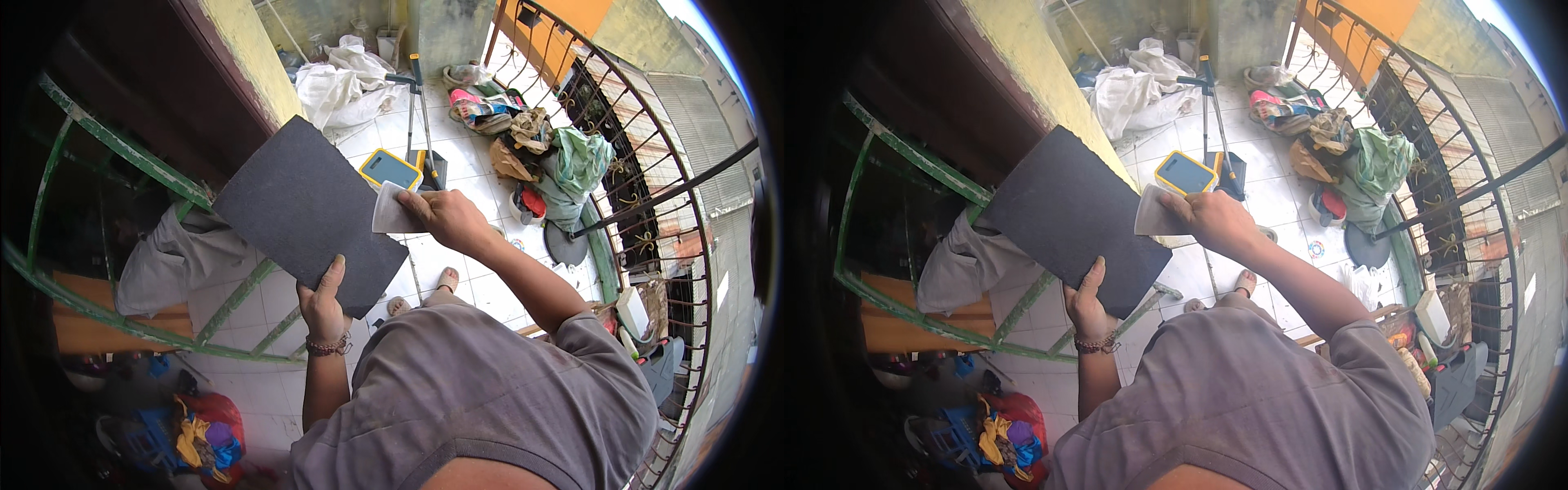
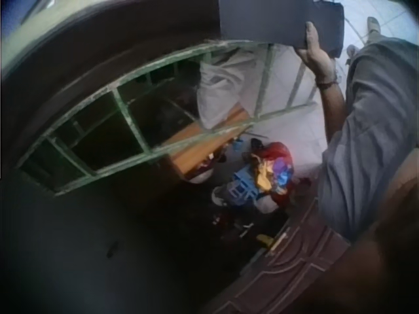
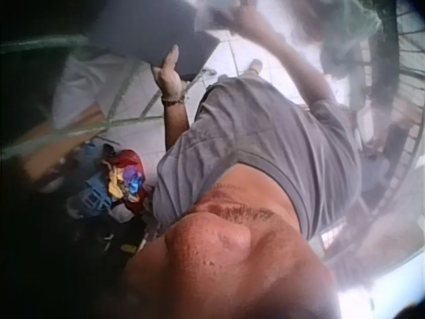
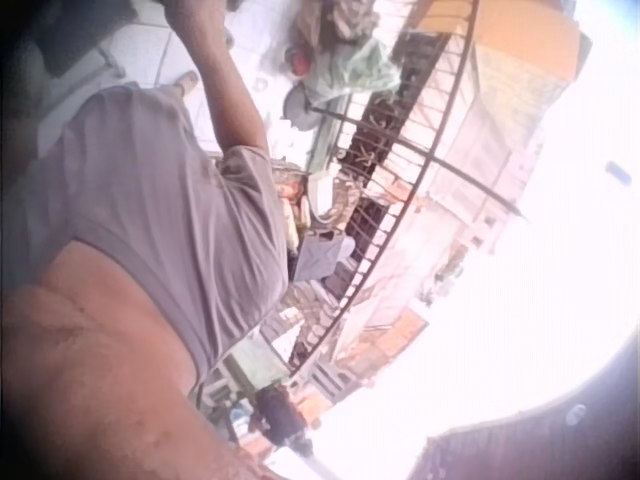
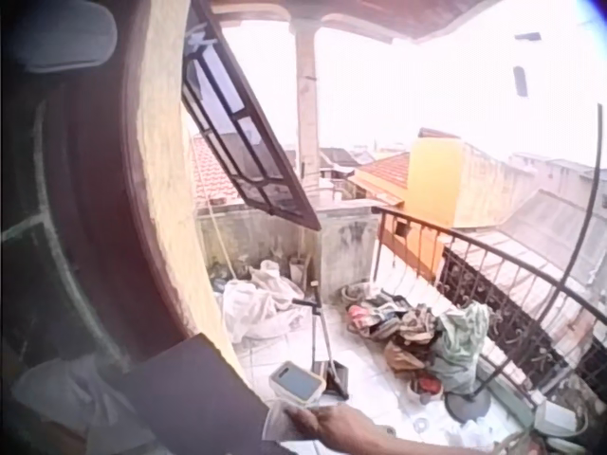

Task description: The person sands a dark rectangular board with a sanding block, first indoors near a window and then on a balcony. They move between locations, sand different sides of the board, and place it on a metal surface before returning inside.

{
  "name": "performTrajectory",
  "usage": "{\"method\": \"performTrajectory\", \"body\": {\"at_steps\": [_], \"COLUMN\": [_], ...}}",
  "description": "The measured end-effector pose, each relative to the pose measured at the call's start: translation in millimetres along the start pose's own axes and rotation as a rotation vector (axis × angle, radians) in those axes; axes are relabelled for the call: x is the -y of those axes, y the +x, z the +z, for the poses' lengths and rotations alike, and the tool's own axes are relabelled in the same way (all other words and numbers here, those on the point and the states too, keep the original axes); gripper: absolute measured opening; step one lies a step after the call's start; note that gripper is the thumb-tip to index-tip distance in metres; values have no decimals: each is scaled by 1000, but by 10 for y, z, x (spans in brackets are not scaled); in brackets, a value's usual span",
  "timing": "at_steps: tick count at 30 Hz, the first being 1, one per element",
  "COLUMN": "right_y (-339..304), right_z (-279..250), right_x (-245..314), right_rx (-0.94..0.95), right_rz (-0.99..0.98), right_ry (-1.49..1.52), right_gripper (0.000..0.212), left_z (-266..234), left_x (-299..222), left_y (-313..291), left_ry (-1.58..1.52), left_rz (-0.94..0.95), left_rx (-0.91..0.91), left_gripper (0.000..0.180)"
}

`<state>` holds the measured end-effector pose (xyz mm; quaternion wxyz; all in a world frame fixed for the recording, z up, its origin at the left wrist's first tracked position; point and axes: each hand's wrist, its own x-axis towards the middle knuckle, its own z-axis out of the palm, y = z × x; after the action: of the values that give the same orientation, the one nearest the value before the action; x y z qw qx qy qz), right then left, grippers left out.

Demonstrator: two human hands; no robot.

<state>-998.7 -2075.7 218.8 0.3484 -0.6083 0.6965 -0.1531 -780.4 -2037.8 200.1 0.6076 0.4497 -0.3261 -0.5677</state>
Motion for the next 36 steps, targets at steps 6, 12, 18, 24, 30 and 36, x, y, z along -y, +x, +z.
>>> {"method": "performTrajectory", "body": {"at_steps": [6,12,18,24,30,36], "right_y": [-158,-196,-26,281,334,316], "right_z": [93,101,38,-35,-187,-228], "right_x": [72,80,4,-36,-79,-23], "right_rx": [29,47,58,5,40,47], "right_rz": [-98,-62,-32,-42,-109,-135], "right_ry": [-68,-119,-57,36,31,-85], "right_gripper": [68,69,74,73,71,72], "left_z": [40,68,109,131,236,302], "left_x": [-3,37,45,84,82,79], "left_y": [45,96,148,238,340,380], "left_ry": [-39,-30,-26,-41,-12,-6], "left_rz": [-6,-15,-10,-9,30,-41], "left_rx": [-12,-25,18,43,123,109], "left_gripper": [43,43,44,42,34,31]}}
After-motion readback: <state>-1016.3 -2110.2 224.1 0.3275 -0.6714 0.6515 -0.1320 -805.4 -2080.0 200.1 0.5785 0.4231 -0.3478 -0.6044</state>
